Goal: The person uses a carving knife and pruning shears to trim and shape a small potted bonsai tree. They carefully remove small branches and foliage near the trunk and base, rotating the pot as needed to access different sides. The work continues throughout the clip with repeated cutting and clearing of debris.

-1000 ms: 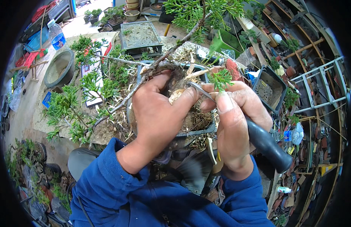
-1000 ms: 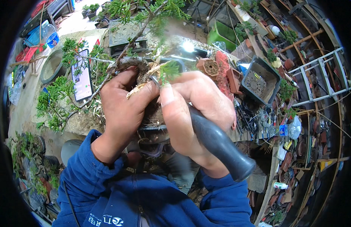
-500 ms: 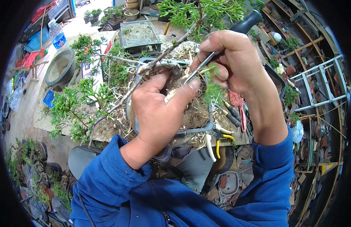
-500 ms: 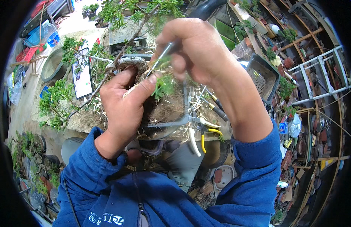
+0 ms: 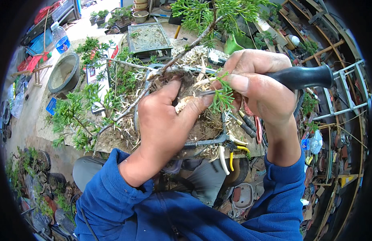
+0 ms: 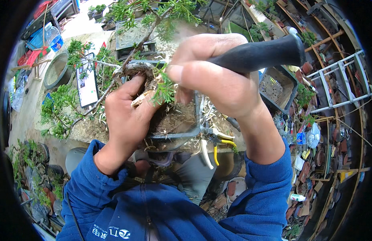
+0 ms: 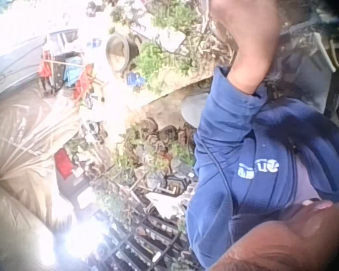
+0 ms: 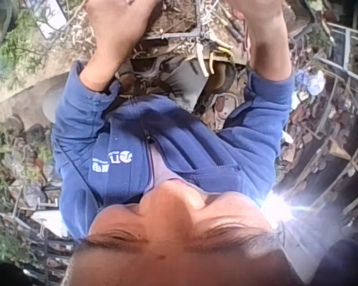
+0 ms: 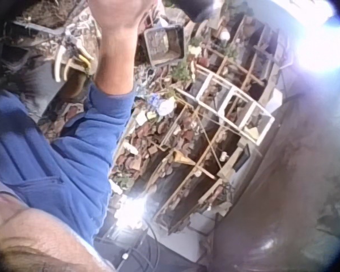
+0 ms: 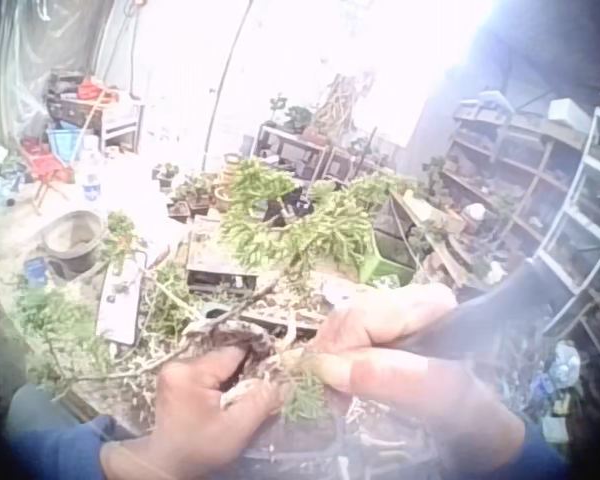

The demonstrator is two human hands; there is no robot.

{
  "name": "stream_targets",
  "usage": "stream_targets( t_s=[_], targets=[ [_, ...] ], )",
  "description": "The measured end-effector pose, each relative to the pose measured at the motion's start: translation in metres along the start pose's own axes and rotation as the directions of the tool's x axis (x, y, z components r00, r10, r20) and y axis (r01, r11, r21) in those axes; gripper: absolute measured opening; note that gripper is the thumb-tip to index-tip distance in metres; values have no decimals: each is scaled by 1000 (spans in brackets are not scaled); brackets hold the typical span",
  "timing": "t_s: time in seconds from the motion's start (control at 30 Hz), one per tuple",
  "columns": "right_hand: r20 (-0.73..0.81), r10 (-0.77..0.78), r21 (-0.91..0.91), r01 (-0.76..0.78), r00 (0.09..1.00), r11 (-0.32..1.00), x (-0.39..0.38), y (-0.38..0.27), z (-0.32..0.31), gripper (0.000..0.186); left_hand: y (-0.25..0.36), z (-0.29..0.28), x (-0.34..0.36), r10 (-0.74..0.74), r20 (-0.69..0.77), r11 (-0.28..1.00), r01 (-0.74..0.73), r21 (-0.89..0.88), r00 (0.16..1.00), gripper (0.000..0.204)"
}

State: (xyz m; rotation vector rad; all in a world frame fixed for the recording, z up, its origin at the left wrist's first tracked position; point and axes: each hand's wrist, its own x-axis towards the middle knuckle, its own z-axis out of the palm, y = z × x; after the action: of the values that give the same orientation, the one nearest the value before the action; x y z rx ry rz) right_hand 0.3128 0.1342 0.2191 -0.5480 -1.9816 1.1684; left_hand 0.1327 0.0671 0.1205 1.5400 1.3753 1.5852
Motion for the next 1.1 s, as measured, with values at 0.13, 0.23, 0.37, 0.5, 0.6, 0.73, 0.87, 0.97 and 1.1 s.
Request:
stream_targets(
  t_s=[0.13,0.23,0.37,0.5,0.6,0.73,0.87,0.97,1.1],
  targets=[
    [8,-50,33,49,999,998,-14,-4,0,17,-2,3,-5,69,-9,994,-68,87,998,38],
    [-23,-66,-39,65,998,997,-23,-4,0,15,-3,6,-4,113,-11,985,-111,131,993,43],
    [-104,-7,-92,-2,995,996,-39,-10,5,20,-4,4,-2,116,7,980,-115,159,993,43],
    [-284,-140,-250,68,949,966,-56,-10,30,26,0,0,-3,31,19,998,-32,61,999,43],
    [-338,-174,-286,75,925,955,-62,1,47,17,3,0,-1,-110,47,989,114,-97,993,41],
    [-329,-254,-336,138,910,932,-58,16,56,13,5,0,2,-155,62,960,165,-227,986,32],
    [-324,-266,-339,151,908,929,-54,18,56,16,3,0,6,-106,44,983,111,-143,993,26],
    [-394,-101,-175,33,914,984,-50,12,52,20,4,1,5,-108,28,976,112,-188,994,25],
    [-358,180,192,-116,916,974,-31,10,32,21,7,2,1,-157,32,961,160,-227,987,24]
  ],
)
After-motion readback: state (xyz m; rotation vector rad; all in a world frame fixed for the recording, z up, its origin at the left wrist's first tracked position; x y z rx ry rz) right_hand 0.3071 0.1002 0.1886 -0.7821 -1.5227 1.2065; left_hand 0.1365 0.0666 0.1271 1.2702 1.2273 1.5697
